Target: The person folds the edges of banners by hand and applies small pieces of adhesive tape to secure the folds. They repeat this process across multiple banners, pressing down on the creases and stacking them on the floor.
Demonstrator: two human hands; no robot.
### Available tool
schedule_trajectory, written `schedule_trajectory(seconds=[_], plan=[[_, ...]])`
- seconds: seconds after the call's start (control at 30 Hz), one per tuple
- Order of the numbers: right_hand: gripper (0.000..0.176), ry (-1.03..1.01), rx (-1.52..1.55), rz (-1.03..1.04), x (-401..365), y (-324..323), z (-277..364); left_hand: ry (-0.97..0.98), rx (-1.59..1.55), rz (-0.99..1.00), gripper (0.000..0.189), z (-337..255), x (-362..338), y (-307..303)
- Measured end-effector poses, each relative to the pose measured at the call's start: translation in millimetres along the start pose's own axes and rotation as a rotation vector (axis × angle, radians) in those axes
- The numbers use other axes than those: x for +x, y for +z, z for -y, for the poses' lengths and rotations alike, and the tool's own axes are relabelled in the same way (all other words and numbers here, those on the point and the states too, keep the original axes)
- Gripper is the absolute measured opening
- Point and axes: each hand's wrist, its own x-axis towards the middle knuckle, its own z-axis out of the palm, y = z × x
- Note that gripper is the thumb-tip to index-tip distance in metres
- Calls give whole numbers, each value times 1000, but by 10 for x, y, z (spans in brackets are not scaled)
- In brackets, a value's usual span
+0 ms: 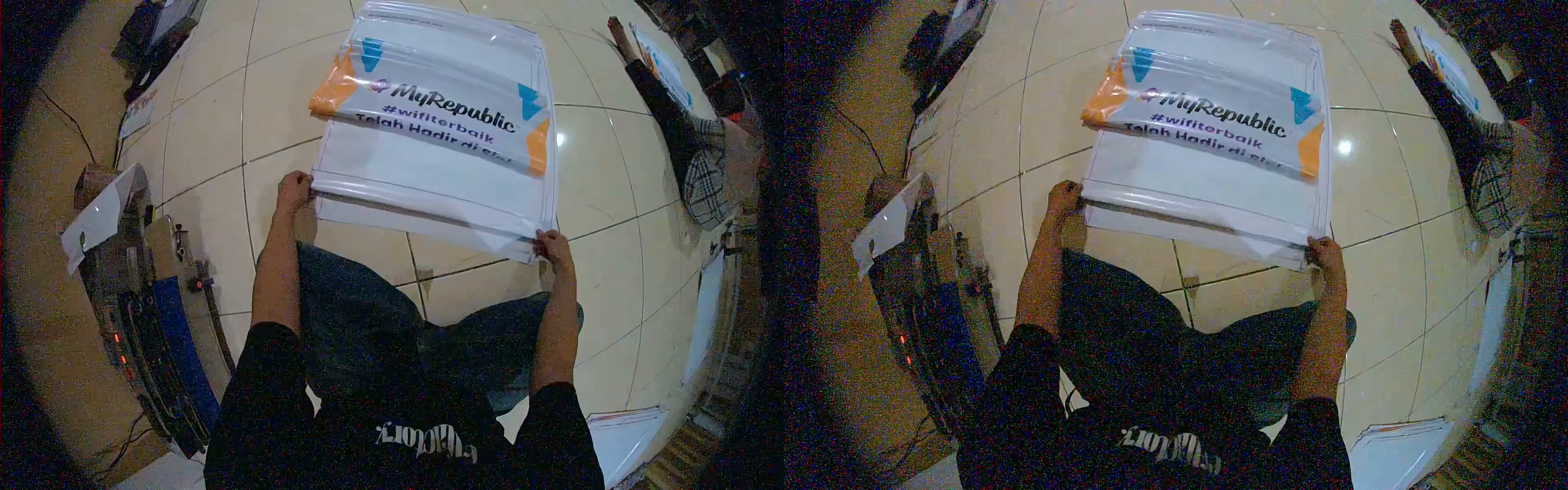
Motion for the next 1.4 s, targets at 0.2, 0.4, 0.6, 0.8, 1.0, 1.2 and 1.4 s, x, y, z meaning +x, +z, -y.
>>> schedule_trajectory(seconds=[0.2, 0.4, 0.6, 0.8, 1.0, 1.2, 1.4], plan=[[29, 68, -40, -89, -449, 77, 446, -160, -189, 61, 24, -86, -70, 50], [38, -16, -213, -140, -303, 70, 261, -216, -220, 127, 25, -35, -49, -2], [52, 39, 219, -305, -792, 299, 685, -212, -162, -120, 20, -164, -110, 116], [66, 175, 415, 75, -827, 21, 695, 99, 39, -296, 32, -712, -231, 105], [67, 148, 800, -164, -1022, -2, 785, 441, 56, 12, 53, -1309, -424, 295], [54, -678, -584, -441, -707, 1121, 1174, 542, 284, 123, 56, -1416, -577, 486], [69, -938, -1136, 170, -671, 2657, 1435, 820, 402, 432, 61, -1477, -667, 919]])
